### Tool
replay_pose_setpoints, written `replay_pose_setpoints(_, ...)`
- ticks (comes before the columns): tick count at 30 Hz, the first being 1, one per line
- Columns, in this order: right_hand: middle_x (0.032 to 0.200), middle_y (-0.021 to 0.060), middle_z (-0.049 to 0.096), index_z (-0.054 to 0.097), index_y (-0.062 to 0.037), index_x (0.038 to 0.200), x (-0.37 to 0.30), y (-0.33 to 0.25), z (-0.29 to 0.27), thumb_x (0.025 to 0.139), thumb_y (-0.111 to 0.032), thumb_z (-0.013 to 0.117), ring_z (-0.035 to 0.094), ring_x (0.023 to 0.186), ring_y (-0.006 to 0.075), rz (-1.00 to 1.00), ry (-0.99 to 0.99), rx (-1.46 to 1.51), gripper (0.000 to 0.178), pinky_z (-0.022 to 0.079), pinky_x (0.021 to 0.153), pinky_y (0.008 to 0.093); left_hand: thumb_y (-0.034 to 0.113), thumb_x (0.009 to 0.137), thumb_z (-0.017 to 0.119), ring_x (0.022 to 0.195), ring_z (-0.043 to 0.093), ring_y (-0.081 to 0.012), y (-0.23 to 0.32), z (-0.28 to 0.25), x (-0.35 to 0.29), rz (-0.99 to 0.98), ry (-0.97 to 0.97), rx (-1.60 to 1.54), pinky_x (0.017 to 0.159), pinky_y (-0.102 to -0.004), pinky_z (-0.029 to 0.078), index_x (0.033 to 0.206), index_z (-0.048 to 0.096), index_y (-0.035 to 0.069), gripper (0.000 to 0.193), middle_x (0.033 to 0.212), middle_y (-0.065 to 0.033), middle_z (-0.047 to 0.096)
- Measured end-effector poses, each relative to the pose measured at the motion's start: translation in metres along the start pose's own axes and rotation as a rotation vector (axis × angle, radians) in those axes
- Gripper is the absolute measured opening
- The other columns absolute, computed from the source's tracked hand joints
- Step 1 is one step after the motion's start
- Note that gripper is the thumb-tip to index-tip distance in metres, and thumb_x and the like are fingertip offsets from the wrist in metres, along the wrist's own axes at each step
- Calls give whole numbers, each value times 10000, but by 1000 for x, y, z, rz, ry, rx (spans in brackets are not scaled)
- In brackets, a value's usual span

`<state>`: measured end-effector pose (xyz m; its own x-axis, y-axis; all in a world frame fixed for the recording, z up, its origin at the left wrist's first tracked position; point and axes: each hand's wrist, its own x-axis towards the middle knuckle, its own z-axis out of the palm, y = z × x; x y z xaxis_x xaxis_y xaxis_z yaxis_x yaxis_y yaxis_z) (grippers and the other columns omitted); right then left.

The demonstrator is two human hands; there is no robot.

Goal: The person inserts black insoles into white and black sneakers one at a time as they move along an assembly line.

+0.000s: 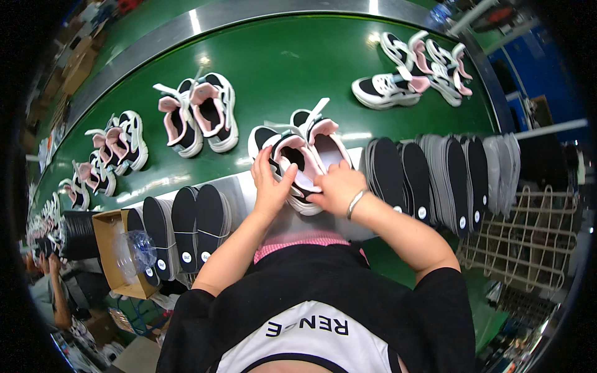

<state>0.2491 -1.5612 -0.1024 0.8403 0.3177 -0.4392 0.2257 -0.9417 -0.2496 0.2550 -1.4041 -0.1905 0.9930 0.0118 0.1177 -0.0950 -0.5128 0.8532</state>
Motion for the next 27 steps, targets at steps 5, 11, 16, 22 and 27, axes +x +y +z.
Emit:
replay_pose_setpoints(5, 898, 135, 512, 563, -133, 961, -54, 0, 34, 703, -337, 590, 494, 869, 302, 6, 65, 143, 329, 460, 659, 373, 265, 681, 615, 1137, 289, -363, 0, 1, -29, 98, -142, 20, 951, -416, 248, 1185, 336, -7, 637, 1229, -215, 305)
replay_pose_setpoints(11, 782, 98, 563, 538, -68, 912, -78, 56, 34, 726, -293, 580, 535, 764, 298, 204, 603, 227, 295, 450, 641, 390, 198, 751, 564, 1005, 419, -342, 15, -6, -15, 179, -105, -48, 875, -388, 321, 1122, 409, -27, 462, 1072, -224, 458)
replay_pose_setpoints(16, 864, 94, 563, 547, -70, 840, -65, 111, 69, 645, -371, 663, 519, 856, 279, 636, 504, 56, 376, 435, 710, 369, 250, 832, 463, 734, 563, -264, 25, 1, 20, -135, -223, -241, 672, -329, 423, 911, 559, -11, 289, 797, -155, 591)
replay_pose_setpoints(22, 855, 97, 548, 552, -70, 809, -63, 109, 61, 649, -304, 652, 512, 863, 271, 661, 533, 63, 301, 430, 716, 387, 290, 838, 465, 682, 566, -217, 18, 3, 28, -233, -270, -197, 638, -319, 426, 904, 560, 10, 303, 742, -133, 597)
replay_pose_setpoints(27, 743, 91, 516, 535, -17, 661, -83, 83, 10, 662, -148, 614, 520, 606, 228, 195, 919, 589, 153, 433, 553, 301, 259, 789, 511, 767, 555, -286, 22, 8, 21, -128, -272, -145, 698, -351, 421, 936, 546, -11, 309, 816, -172, 580)
